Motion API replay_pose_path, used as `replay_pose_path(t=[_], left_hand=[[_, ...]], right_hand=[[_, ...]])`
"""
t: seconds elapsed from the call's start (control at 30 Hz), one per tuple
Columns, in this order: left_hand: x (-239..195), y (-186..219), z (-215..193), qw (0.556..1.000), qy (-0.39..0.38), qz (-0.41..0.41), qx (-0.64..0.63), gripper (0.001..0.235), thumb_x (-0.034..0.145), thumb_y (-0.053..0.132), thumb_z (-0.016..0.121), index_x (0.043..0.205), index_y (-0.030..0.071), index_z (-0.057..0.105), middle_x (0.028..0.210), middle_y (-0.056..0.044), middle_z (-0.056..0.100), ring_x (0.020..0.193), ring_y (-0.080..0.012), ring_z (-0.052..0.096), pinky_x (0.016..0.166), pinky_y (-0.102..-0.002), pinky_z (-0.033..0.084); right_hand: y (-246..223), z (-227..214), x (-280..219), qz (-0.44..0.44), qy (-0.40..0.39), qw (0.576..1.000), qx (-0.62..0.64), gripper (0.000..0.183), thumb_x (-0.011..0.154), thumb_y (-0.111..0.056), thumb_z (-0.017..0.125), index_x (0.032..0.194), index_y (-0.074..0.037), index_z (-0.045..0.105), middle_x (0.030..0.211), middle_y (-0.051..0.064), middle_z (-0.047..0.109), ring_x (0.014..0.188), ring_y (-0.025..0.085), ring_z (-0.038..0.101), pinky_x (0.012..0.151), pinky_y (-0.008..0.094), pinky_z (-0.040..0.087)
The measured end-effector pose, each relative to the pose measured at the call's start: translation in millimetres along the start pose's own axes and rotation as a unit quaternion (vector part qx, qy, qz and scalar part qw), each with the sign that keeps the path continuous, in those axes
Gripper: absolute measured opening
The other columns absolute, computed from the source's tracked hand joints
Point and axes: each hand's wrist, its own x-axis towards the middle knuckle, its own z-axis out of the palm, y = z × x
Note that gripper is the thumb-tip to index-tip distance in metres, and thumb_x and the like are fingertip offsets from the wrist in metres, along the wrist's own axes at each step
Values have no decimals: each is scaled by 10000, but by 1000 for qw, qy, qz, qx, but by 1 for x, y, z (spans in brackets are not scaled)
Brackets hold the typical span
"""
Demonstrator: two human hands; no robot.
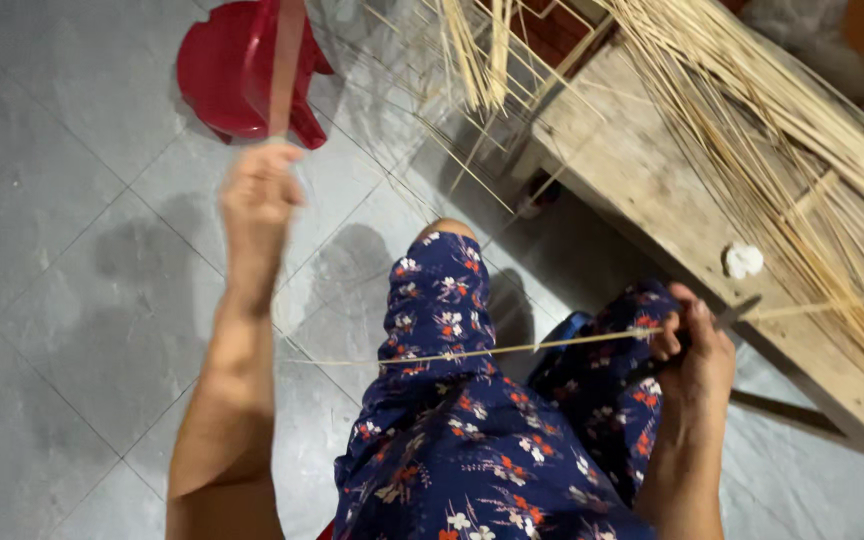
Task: The person sits on the floor and uses a knife to peel thin strips from long bamboo rods. They hold the rod with one hand and scrape the blade along its length to remove the outer layer, then place the finished strips into a red plastic basket.
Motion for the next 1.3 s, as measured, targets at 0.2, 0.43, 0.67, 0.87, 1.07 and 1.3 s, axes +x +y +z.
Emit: replay_pose_path(t=[0.2,0.43,0.67,0.87,1.07,1.3], left_hand=[[108,-115,-51,977,210,-17,-17,172,1084,162,646,983,26,680,764,4,597,632,-54,516,564,-243,426],[195,-213,-18,955,267,-125,-25,150,987,161,662,982,32,739,770,-51,678,643,-124,577,589,-300,461],[240,-226,32,924,253,-174,228,371,799,316,840,1084,112,721,1063,-147,752,989,-332,729,852,-439,564],[248,-213,46,900,244,-234,277,444,858,352,772,1246,189,629,1073,-157,730,1008,-380,704,855,-494,553],[211,-197,74,876,326,61,350,148,1046,209,587,1166,171,666,981,-119,727,887,-368,695,730,-482,541],[87,-94,107,993,114,2,-23,193,1111,132,471,1176,87,647,744,14,539,683,-67,507,630,-247,440]], right_hand=[[42,-61,34,48,35,998,30,346,1148,-310,496,1288,-18,617,783,32,581,556,111,407,508,268,347],[46,-72,39,66,36,997,15,355,1154,-299,479,1322,-10,597,812,34,561,574,93,391,527,254,340],[33,-67,39,96,41,994,-21,383,1136,-301,474,1319,24,561,817,37,555,572,90,387,504,240,332],[28,-66,39,117,89,987,-70,405,1125,-287,471,1338,51,537,791,45,531,569,90,375,502,232,324],[40,-59,51,96,22,995,11,404,1116,-285,482,1310,63,550,763,38,546,529,74,396,464,218,336],[55,-21,67,94,2,995,-37,405,1081,-261,503,1273,91,552,740,54,552,504,80,387,455,231,325]])
